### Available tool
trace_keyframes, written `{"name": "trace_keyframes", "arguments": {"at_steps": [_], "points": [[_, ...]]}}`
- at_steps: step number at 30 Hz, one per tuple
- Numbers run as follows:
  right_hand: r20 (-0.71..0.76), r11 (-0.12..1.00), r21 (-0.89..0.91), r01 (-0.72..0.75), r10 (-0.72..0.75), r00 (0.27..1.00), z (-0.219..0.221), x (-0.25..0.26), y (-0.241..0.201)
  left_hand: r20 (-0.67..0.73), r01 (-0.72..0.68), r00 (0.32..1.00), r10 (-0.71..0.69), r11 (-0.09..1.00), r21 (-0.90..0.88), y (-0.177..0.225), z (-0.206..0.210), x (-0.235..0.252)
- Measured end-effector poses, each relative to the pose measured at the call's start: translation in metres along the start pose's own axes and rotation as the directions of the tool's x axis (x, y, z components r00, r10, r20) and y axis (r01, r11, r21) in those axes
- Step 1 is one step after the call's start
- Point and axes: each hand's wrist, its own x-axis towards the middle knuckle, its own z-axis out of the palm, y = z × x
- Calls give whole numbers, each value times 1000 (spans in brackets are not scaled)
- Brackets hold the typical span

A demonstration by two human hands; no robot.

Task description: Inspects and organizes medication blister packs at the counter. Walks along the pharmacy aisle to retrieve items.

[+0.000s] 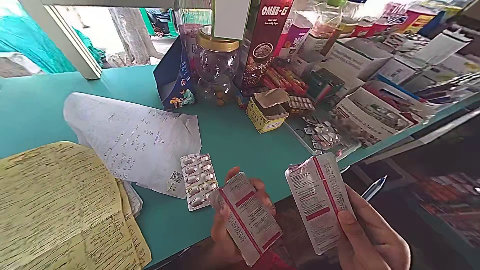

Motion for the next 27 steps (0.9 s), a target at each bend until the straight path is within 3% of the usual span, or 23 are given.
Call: {"name": "trace_keyframes", "arguments": {"at_steps": [3, 14, 17, 21, 27], "points": [[54, 998, 64, -27, 24, 998, -6, 10, 3, 30, -173, 985, 172, 984, 34, -5, 4, 5], [159, 989, 145, -18, -6, 987, -40, 26, 23, 108, -348, 937, 332, 913, 212, -29, 13, 8], [188, 990, 140, -15, -12, 982, -49, 29, 27, 168, -488, 873, 458, 818, 305, -33, 17, 6], [232, 978, 208, -8, -41, 972, -53, 32, 36, 326, -714, 678, 658, 484, 506, -37, 26, 10], [296, 965, 260, -31, -50, 954, -56, 37, 42, 365, -711, 682, 634, 459, 532, -32, 30, -3]]}}
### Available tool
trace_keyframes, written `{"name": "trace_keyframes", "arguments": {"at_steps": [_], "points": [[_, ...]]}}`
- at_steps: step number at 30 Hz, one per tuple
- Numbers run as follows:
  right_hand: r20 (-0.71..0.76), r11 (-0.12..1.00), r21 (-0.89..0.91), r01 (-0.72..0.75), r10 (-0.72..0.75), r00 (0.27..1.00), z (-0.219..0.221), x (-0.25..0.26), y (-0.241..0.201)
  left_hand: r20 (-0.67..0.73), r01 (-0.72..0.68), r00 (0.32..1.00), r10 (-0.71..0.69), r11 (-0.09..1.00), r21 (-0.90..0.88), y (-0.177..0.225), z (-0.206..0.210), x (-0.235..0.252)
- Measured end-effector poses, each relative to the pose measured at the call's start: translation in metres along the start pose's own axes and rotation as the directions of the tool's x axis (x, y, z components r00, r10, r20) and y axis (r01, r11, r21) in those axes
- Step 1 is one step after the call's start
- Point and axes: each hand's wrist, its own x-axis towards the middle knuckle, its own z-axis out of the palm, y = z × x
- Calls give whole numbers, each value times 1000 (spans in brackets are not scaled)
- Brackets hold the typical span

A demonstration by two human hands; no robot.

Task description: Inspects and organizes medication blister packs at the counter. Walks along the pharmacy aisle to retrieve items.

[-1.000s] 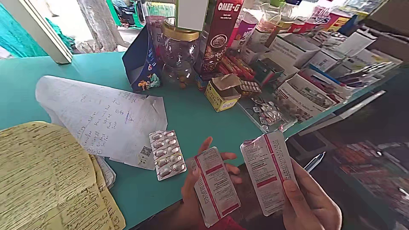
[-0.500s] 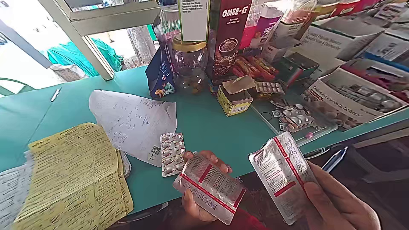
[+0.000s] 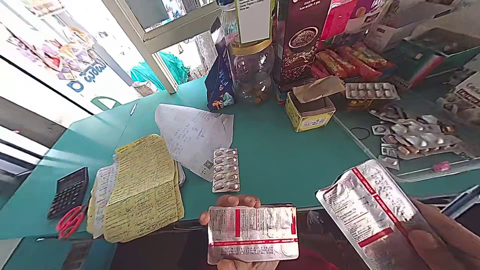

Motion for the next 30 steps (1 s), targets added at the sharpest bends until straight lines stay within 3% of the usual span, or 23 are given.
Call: {"name": "trace_keyframes", "arguments": {"at_steps": [5, 7, 10, 12, 17, 20, 22, 25, 28, 30], "points": [[70, 999, -7, 43, -42, 997, -6, 3, 4, 8, -20, 1000, 19, 991, 136, -6, 7, -2], [94, 998, 4, 62, -62, 994, -8, 6, 4, -57, -23, 998, 32, 987, 161, -9, 14, -1], [101, 997, 0, 82, -81, 992, -9, 11, 4, -36, 33, 999, -32, 999, 38, -10, 8, -8], [99, 995, -5, 98, -97, 990, -7, 15, 5, -57, 24, 998, -21, 998, 55, -14, 10, -8], [189, 990, -46, 133, -122, 974, 11, 28, 10, -113, 286, 941, -319, 928, -239, -16, 3, -15], [203, 987, -49, 152, -139, 969, 30, 35, 19, -185, 354, 894, -407, 897, -265, -25, 5, -18], [228, 979, -93, 183, -158, 961, 45, 37, 26, -137, 418, 875, -465, 866, -274, -29, 3, -22], [264, 896, -312, 315, -237, 935, 63, 38, 30, -6, 468, 877, -480, 859, -208, -34, 0, -21], [330, 693, -574, 435, -291, 898, 63, 49, 26, -102, 505, 829, -550, 815, -284, -32, -3, -16], [354, 611, -646, 458, -291, 889, 53, 66, 18, -157, 519, 783, -602, 772, -367, -30, -7, -12]]}}
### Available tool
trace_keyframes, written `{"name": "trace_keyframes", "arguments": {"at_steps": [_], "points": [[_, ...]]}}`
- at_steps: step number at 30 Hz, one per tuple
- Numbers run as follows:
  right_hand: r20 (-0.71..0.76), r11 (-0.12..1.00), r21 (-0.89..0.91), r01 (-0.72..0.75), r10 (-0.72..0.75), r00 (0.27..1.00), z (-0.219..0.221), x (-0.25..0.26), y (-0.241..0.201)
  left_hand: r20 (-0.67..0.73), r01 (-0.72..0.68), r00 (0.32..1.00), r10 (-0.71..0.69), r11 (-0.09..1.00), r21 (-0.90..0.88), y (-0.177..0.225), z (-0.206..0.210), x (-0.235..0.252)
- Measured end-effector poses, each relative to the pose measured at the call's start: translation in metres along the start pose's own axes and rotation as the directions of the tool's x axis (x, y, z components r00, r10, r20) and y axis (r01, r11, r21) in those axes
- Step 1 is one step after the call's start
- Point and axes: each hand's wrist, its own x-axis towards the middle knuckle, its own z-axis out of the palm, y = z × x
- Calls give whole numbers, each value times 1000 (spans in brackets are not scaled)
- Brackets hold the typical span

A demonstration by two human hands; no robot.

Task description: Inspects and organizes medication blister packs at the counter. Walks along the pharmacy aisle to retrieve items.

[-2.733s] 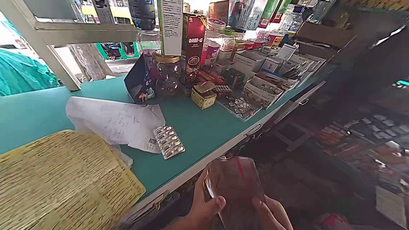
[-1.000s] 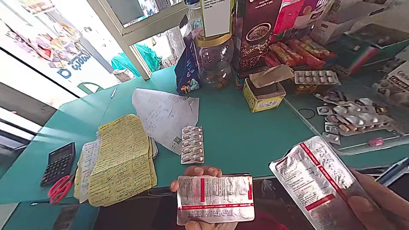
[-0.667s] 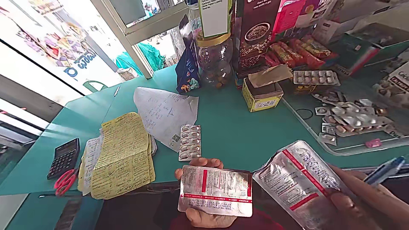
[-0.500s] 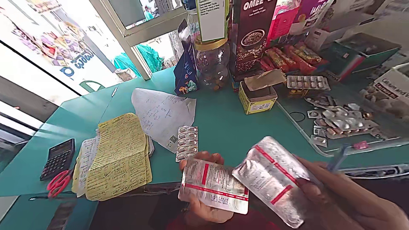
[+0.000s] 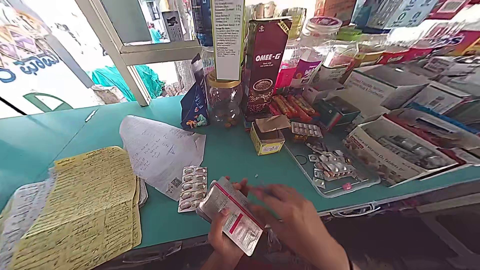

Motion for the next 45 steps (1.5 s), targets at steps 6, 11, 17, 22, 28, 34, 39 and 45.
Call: {"name": "trace_keyframes", "arguments": {"at_steps": [6, 11, 17, 22, 28, 34, 39, 45], "points": [[15, 991, -136, 2, 0, 1000, -42, 87, 71, 5, 49, 999, -49, 986, -157, 14, -5, 12], [171, 916, -326, -232, 299, 939, -56, 121, 100, 14, 85, 996, -84, 993, -87, 18, -14, 13], [338, 695, -569, -439, 685, 645, -58, 87, 100, 44, 109, 993, -106, 992, -63, 18, -13, 13], [347, 671, -635, -382, 690, 636, -26, 68, 125, 122, 152, 981, -151, 988, 9, 16, -13, 17], [89, 818, -446, -363, 444, 892, -36, 46, 120, 276, 244, 923, -269, 962, 123, 15, -17, 15], [448, 994, -34, -99, 104, 888, -22, 52, 62, 288, 265, 917, -275, 961, 74, 12, -16, 17], [588, 994, -44, -98, 105, 802, 10, 72, 55, 243, 266, 934, -261, 964, 16, 13, -14, 15], [-5, 997, -37, 66, -66, 998, -12, 31, 29, 197, 253, 930, -311, 929, 270, 18, -19, 4]]}}
